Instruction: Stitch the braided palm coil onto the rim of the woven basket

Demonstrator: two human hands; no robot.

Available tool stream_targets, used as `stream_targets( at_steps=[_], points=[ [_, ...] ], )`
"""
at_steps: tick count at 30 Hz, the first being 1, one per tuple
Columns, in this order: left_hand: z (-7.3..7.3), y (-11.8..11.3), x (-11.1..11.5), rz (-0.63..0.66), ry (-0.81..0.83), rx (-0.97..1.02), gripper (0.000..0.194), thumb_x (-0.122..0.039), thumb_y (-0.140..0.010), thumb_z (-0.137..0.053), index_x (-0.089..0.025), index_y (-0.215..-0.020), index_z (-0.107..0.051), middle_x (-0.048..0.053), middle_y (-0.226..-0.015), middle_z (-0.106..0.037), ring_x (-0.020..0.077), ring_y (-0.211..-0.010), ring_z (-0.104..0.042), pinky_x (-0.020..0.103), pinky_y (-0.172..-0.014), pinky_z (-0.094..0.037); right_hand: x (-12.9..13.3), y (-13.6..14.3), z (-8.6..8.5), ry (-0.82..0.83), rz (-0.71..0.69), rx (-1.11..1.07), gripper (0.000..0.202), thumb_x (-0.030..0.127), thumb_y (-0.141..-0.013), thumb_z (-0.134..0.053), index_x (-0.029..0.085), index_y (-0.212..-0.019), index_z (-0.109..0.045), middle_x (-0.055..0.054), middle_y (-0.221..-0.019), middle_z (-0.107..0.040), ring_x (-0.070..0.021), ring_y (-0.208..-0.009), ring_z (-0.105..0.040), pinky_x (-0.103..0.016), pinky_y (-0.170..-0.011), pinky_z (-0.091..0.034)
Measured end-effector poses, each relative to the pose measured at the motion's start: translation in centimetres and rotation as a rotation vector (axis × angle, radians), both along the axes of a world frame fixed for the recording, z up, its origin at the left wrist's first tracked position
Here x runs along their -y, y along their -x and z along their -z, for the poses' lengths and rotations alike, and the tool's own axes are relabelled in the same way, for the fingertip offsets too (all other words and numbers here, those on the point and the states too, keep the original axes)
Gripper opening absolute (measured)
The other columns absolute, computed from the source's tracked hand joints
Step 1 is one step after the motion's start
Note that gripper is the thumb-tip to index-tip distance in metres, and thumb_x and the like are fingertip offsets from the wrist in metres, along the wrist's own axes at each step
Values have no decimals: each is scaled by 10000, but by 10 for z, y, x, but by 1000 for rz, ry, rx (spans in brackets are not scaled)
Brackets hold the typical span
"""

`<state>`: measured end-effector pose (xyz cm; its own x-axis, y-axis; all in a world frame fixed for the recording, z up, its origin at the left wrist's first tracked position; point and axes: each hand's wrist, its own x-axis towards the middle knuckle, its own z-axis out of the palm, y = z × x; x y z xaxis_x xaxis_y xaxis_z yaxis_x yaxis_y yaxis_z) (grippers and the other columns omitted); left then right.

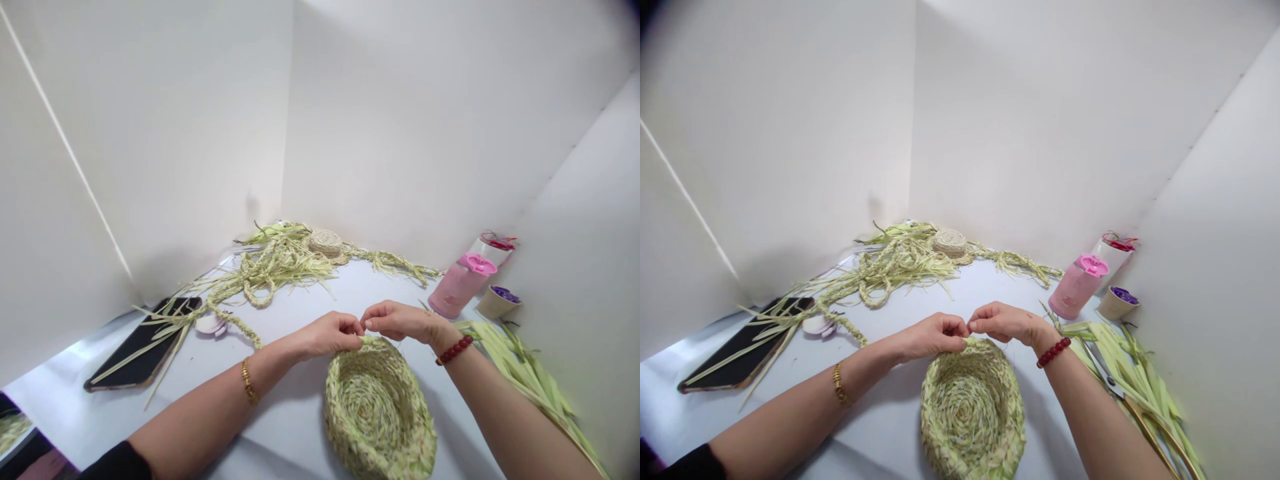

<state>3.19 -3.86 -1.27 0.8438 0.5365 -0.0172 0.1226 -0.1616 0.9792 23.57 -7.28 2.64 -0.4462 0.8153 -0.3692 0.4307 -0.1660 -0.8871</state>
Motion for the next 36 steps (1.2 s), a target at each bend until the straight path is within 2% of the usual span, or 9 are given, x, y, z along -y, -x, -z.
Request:
stream_targets(
  at_steps=[10,14,17,20,23,25,27,30,36],
  points=[
    [1,1,0,-9,-6,-14,155,-246,-669,-567,-143,-781,-602,-43,-644,-463,78,-590,-357,203,-543,-265,-2,-5,12,61,-31,-126,311,428,-717,-662,164,-739,-499,104,-503,-285,-37,-429,-191,-196,-412,-141],
    [0,1,1,-27,-1,-29,151,-244,-657,-569,-146,-768,-603,-45,-637,-471,78,-588,-364,202,-543,-273,3,6,7,-171,68,1,276,430,-786,-556,182,-711,-461,94,-500,-275,-61,-449,-221,-202,-437,-186],
    [-2,0,1,-23,12,-43,143,-246,-652,-569,-142,-746,-597,-43,-634,-480,77,-582,-369,203,-542,-274,3,8,-7,-651,378,330,229,376,-826,-473,186,-700,-472,38,-570,-423,-100,-532,-365,-229,-514,-273],
    [-4,0,2,-20,17,-58,145,-258,-650,-571,-137,-729,-590,-41,-623,-475,76,-572,-365,203,-535,-271,-1,-13,-28,-1022,842,699,232,366,-857,-410,183,-758,-514,-24,-646,-527,-153,-610,-456,-271,-586,-300],
    [-4,1,2,-26,-9,-74,142,-262,-649,-567,-141,-721,-587,-47,-610,-460,73,-557,-350,203,-517,-253,-4,-49,-46,-1146,1281,959,273,376,-867,-388,161,-878,-556,-70,-710,-568,-203,-660,-497,-304,-610,-299],
    [-4,1,1,-24,-29,-78,138,-257,-651,-562,-143,-724,-587,-48,-609,-459,71,-552,-345,202,-512,-248,-2,-67,-50,-1092,1393,1003,287,347,-870,-374,142,-929,-565,-97,-737,-579,-225,-682,-509,-317,-610,-298],
    [-3,0,1,-25,-40,-75,136,-253,-655,-557,-142,-729,-587,-48,-612,-459,71,-553,-345,201,-510,-248,2,-69,-45,-907,1194,951,278,321,-860,-385,133,-875,-590,-105,-703,-574,-222,-676,-507,-316,-599,-300],
    [-3,0,1,-19,-40,-63,143,-250,-661,-554,-141,-745,-591,-46,-624,-468,73,-561,-352,200,-515,-255,12,-46,-25,-663,720,796,258,365,-804,-501,159,-699,-616,-58,-621,-562,-175,-623,-490,-280,-572,-319],
    [-4,0,2,-9,-8,-9,137,-240,-661,-572,-141,-750,-608,-54,-614,-446,73,-574,-337,202,-539,-253,18,0,3,-167,71,189,363,485,-782,-564,165,-950,-606,62,-549,-389,-65,-478,-289,-203,-445,-207]
  ],
)
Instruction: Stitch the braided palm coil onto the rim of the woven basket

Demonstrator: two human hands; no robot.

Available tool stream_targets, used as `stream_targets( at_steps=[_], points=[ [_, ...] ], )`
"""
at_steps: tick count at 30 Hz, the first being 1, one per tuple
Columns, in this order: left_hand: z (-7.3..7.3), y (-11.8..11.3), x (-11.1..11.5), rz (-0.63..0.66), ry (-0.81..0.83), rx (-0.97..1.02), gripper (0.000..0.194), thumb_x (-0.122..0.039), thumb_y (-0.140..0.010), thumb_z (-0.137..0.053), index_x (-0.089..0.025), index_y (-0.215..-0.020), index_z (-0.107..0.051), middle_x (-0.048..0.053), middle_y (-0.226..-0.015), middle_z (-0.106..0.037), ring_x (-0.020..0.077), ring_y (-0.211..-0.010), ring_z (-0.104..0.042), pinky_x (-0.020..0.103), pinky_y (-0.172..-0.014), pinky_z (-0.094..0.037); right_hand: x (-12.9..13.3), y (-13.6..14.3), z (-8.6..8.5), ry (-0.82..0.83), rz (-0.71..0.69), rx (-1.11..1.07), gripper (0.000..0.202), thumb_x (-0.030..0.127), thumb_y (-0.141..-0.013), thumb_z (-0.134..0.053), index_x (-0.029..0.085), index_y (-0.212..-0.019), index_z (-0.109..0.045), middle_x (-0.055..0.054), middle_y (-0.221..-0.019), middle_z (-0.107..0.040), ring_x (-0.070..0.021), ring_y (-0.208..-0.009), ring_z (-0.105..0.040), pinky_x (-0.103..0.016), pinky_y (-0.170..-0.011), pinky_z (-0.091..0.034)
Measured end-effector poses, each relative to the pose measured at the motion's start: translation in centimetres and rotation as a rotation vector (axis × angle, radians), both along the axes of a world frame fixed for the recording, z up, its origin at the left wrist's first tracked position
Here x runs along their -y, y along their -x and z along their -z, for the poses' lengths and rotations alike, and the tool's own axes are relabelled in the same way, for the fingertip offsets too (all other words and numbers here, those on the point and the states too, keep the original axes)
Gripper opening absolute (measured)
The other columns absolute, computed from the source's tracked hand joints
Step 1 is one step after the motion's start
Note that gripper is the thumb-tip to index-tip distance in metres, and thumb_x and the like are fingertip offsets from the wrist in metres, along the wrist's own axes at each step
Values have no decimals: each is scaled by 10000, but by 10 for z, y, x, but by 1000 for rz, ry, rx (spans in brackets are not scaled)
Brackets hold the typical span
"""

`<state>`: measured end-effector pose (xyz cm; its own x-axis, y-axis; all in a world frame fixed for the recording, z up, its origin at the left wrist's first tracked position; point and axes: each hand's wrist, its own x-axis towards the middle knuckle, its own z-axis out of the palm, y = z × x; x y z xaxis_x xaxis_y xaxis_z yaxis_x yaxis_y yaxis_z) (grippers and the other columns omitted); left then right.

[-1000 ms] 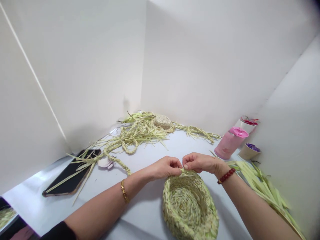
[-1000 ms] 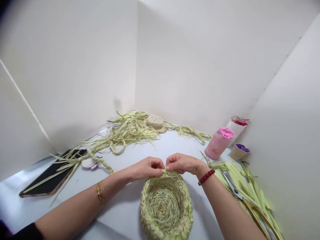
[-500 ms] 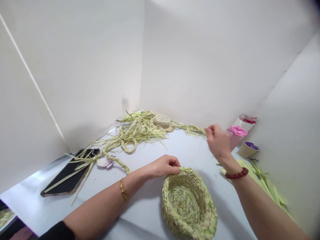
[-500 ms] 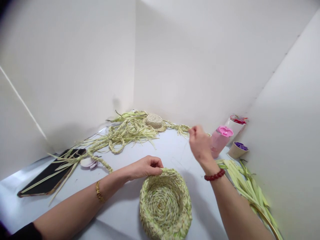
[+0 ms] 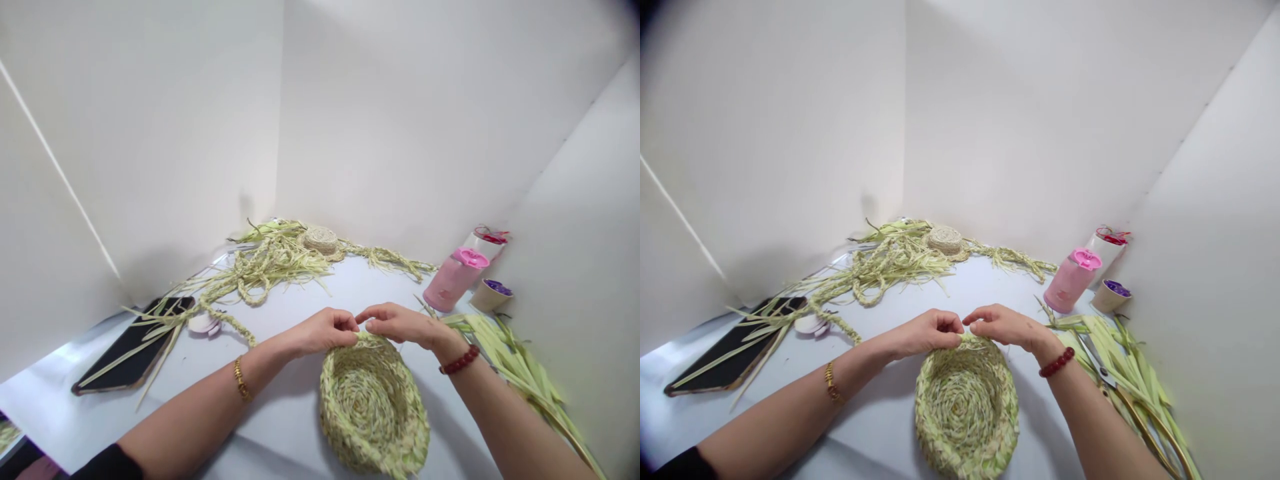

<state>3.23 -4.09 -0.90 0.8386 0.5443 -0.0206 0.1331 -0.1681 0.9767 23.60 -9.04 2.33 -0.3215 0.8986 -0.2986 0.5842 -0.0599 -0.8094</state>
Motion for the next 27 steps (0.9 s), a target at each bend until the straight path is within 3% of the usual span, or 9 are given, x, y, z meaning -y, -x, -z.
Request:
stream_targets(
  at_steps=[5,7,10,12,16,18,20,23,27],
  points=[
    [0,0,0,17,7,11,156,-235,-671,-570,-136,-771,-636,-48,-612,-455,75,-579,-341,205,-546,-256,-14,-9,11,303,-121,-248,407,545,-720,-625,164,-704,-483,107,-495,-233,-39,-433,-154,-201,-414,-117],
    [0,1,0,21,6,8,167,-237,-675,-566,-136,-783,-642,-45,-616,-465,77,-581,-351,205,-550,-266,-15,-8,13,295,-119,-286,396,516,-696,-658,165,-699,-474,108,-496,-251,-37,-433,-155,-200,-413,-116],
    [-1,1,0,2,-15,1,181,-243,-675,-565,-142,-804,-642,-42,-628,-481,81,-587,-366,204,-553,-279,-13,-2,11,126,-40,-329,325,455,-727,-632,170,-710,-476,102,-496,-260,-45,-444,-168,-198,-424,-133],
    [-2,1,1,-1,-24,-10,185,-250,-675,-563,-143,-804,-640,-38,-637,-494,84,-591,-378,204,-558,-289,-12,-2,4,-81,115,-280,290,443,-754,-589,176,-717,-483,93,-492,-266,-56,-448,-199,-200,-431,-156],
    [-3,1,2,-3,-22,-43,159,-255,-670,-559,-138,-759,-619,-34,-627,-492,83,-583,-380,198,-544,-288,-19,-30,-16,-551,665,36,290,466,-788,-478,179,-770,-514,55,-510,-333,-99,-468,-306,-229,-443,-230],
    [-4,0,2,-14,-32,-61,142,-248,-659,-558,-137,-732,-608,-37,-614,-477,78,-570,-366,195,-525,-272,-23,-50,-22,-651,853,149,295,436,-830,-388,170,-836,-517,21,-559,-394,-128,-516,-353,-247,-466,-243],
    [-4,0,2,-16,-39,-75,136,-242,-652,-554,-136,-720,-605,-39,-609,-469,76,-564,-357,194,-516,-263,-25,-65,-22,-670,947,231,297,372,-860,-321,156,-888,-523,-20,-620,-448,-149,-572,-386,-258,-489,-242],
    [-5,1,2,-16,-31,-86,143,-246,-652,-553,-138,-730,-603,-38,-615,-471,77,-570,-360,194,-516,-265,-23,-63,-10,-582,918,330,210,287,-823,-425,145,-858,-576,-48,-651,-487,-152,-607,-416,-254,-508,-248],
    [-4,1,3,-17,-31,-70,152,-260,-660,-557,-139,-742,-601,-32,-634,-482,83,-584,-369,196,-528,-273,-11,-29,7,-379,593,280,201,311,-739,-598,177,-880,-648,6,-613,-496,-104,-548,-403,-222,-498,-285]
  ],
)
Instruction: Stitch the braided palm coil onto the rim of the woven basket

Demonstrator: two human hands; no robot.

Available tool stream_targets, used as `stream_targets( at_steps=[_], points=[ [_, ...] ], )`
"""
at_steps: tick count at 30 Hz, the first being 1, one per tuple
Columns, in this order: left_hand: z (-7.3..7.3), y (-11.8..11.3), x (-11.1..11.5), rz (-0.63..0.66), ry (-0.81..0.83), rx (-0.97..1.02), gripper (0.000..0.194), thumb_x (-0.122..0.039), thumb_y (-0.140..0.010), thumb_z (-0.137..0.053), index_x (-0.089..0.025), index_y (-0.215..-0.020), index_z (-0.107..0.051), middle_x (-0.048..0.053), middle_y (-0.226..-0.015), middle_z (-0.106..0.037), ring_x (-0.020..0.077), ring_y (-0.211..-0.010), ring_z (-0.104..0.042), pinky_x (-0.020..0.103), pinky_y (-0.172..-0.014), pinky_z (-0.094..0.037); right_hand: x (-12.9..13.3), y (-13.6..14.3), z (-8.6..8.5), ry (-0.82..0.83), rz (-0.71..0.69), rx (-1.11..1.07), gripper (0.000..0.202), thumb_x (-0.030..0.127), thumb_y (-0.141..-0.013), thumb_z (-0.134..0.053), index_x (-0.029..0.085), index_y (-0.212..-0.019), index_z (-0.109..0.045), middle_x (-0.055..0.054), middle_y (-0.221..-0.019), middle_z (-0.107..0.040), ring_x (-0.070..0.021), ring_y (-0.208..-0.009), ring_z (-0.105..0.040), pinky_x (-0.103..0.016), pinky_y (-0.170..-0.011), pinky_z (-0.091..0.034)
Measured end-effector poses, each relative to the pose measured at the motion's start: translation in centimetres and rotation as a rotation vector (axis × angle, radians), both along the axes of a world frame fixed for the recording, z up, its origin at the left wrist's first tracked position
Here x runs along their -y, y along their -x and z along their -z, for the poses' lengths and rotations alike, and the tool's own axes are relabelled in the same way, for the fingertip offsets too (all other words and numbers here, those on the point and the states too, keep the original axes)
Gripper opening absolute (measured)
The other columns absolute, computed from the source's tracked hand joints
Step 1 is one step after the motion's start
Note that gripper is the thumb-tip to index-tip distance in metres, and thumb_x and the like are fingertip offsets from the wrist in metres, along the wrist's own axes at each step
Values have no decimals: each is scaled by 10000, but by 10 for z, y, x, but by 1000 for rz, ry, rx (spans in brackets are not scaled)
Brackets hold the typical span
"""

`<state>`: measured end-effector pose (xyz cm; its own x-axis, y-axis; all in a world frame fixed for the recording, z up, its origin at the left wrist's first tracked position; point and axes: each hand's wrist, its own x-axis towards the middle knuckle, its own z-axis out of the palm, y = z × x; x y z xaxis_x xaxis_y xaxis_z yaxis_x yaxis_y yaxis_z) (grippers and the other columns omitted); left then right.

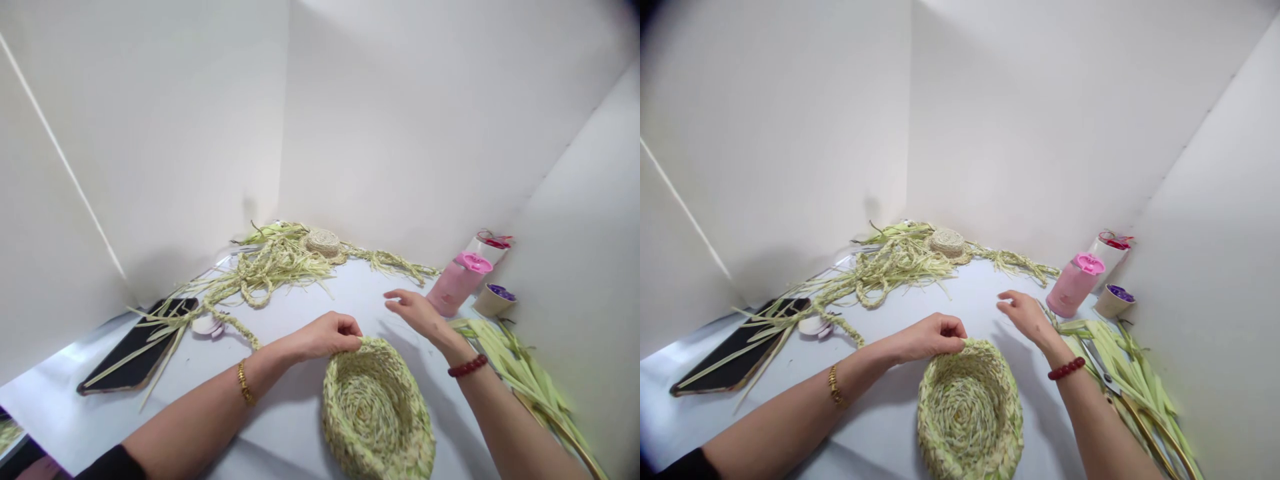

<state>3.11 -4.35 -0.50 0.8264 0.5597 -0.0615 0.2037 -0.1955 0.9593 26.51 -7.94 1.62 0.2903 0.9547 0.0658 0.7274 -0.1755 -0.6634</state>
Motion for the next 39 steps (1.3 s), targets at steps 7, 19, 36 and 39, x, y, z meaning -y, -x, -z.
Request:
stream_targets(
  at_steps=[7,19,36,39],
  points=[
    [2,1,-1,47,-9,28,177,-246,-686,-534,-139,-791,-628,-33,-637,-466,80,-585,-356,200,-536,-268,3,27,5,551,-678,-546,346,491,-725,-626,158,-790,-563,85,-537,-301,-44,-461,-212,-195,-432,-144],
    [2,-1,0,10,-136,16,139,-283,-716,-500,-148,-718,-534,-44,-621,-412,80,-570,-332,198,-507,-268,18,53,7,-79,-340,-93,223,247,-741,-472,191,-570,-341,55,-534,-310,-84,-533,-284,-222,-494,-219],
    [2,0,-4,29,-109,-23,150,-283,-698,-511,-142,-722,-559,-49,-607,-410,79,-563,-325,209,-505,-249,30,40,11,31,-228,-351,303,471,-777,-521,171,-813,-543,49,-613,-398,-87,-537,-287,-217,-480,-232],
    [4,-1,-3,20,-94,-6,165,-293,-690,-531,-137,-722,-574,-47,-606,-429,79,-565,-339,204,-508,-255,42,35,18,129,-292,-398,358,515,-742,-583,161,-758,-531,39,-631,-415,-84,-555,-297,-215,-487,-221]
  ],
)
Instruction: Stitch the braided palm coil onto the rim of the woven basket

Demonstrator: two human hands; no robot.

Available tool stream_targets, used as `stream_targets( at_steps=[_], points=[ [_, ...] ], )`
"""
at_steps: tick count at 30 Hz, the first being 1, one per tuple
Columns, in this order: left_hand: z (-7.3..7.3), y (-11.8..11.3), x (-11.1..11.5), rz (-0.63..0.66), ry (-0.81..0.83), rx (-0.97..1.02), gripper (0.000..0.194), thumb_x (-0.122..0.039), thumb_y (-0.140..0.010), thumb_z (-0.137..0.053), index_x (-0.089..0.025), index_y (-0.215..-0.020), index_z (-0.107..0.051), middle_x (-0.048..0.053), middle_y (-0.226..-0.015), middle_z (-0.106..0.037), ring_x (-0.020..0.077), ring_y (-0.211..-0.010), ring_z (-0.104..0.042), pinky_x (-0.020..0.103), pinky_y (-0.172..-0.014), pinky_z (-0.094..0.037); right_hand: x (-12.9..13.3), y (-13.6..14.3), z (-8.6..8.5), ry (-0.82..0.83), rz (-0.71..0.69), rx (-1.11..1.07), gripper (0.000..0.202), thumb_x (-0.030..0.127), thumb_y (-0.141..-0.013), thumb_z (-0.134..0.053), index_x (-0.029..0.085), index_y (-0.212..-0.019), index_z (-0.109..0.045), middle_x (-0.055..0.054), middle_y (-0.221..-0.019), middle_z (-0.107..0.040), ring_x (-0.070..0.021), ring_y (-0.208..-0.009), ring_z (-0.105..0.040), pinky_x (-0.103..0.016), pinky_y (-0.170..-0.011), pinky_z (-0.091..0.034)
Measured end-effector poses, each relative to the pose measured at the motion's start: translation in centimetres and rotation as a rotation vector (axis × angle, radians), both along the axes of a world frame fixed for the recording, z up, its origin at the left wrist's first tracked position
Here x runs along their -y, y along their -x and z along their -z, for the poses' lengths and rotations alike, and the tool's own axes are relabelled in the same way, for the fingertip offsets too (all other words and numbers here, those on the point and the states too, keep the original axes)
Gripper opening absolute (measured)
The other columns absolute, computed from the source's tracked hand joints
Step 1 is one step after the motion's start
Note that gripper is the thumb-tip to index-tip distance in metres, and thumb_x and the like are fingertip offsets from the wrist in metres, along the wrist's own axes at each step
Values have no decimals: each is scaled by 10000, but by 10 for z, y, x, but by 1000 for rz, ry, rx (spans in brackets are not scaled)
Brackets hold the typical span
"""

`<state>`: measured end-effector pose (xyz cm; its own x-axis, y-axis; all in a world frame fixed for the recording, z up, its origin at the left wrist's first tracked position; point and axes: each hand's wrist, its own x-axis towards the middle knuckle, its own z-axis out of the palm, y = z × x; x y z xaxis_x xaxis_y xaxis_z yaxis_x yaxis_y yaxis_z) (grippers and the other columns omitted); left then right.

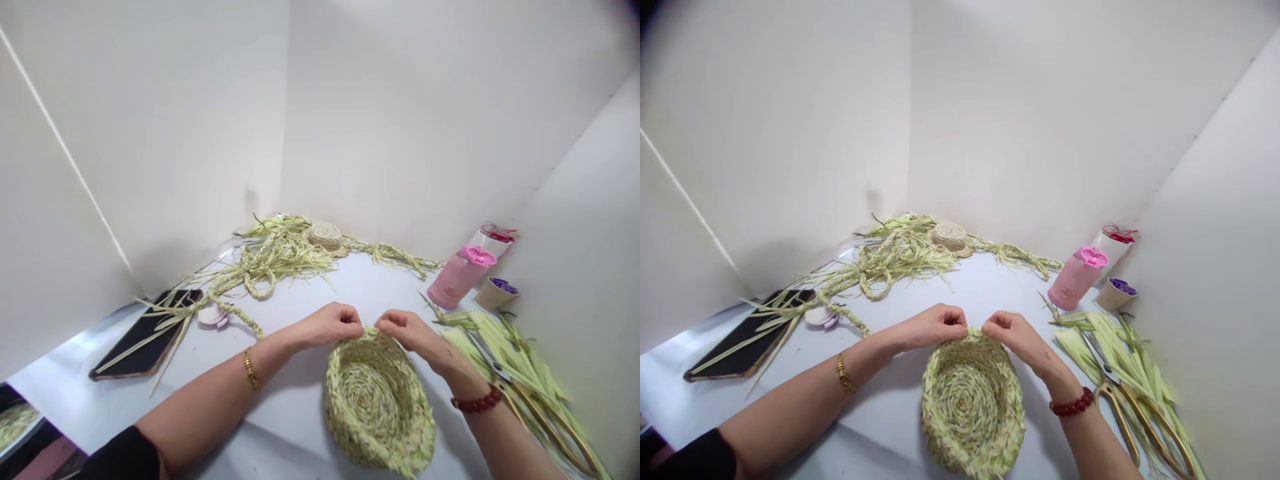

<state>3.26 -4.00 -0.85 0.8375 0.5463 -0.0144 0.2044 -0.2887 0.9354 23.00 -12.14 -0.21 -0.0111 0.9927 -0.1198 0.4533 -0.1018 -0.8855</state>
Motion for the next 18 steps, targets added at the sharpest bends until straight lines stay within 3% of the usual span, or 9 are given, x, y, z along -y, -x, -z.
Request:
stream_targets(
  at_steps=[3,7,12,18],
  points=[
    [0,0,-1,-15,22,16,190,-317,-696,-547,-131,-715,-581,-39,-611,-450,81,-568,-359,202,-514,-271,8,1,13,11,-62,-96,379,497,-702,-641,169,-660,-455,61,-581,-352,-76,-542,-275,-212,-490,-202],
    [-7,4,-7,-50,33,53,279,-399,-755,-512,-129,-730,-581,-22,-620,-487,90,-570,-414,214,-551,-329,11,6,25,-90,97,-195,368,463,-723,-625,187,-632,-399,74,-552,-312,-73,-518,-252,-210,-478,-198],
    [-14,11,-13,-108,-78,43,318,-431,-778,-496,-133,-703,-576,-28,-591,-457,87,-550,-393,211,-518,-301,8,10,26,-254,292,-103,336,432,-749,-600,186,-621,-408,75,-544,-295,-78,-523,-254,-210,-484,-218],
    [-11,11,-14,-77,-117,-39,289,-408,-752,-525,-131,-704,-592,-42,-585,-416,81,-548,-329,212,-503,-249,7,18,34,-314,325,43,339,419,-756,-586,189,-602,-390,71,-542,-304,-87,-539,-280,-213,-501,-243]
  ],
)
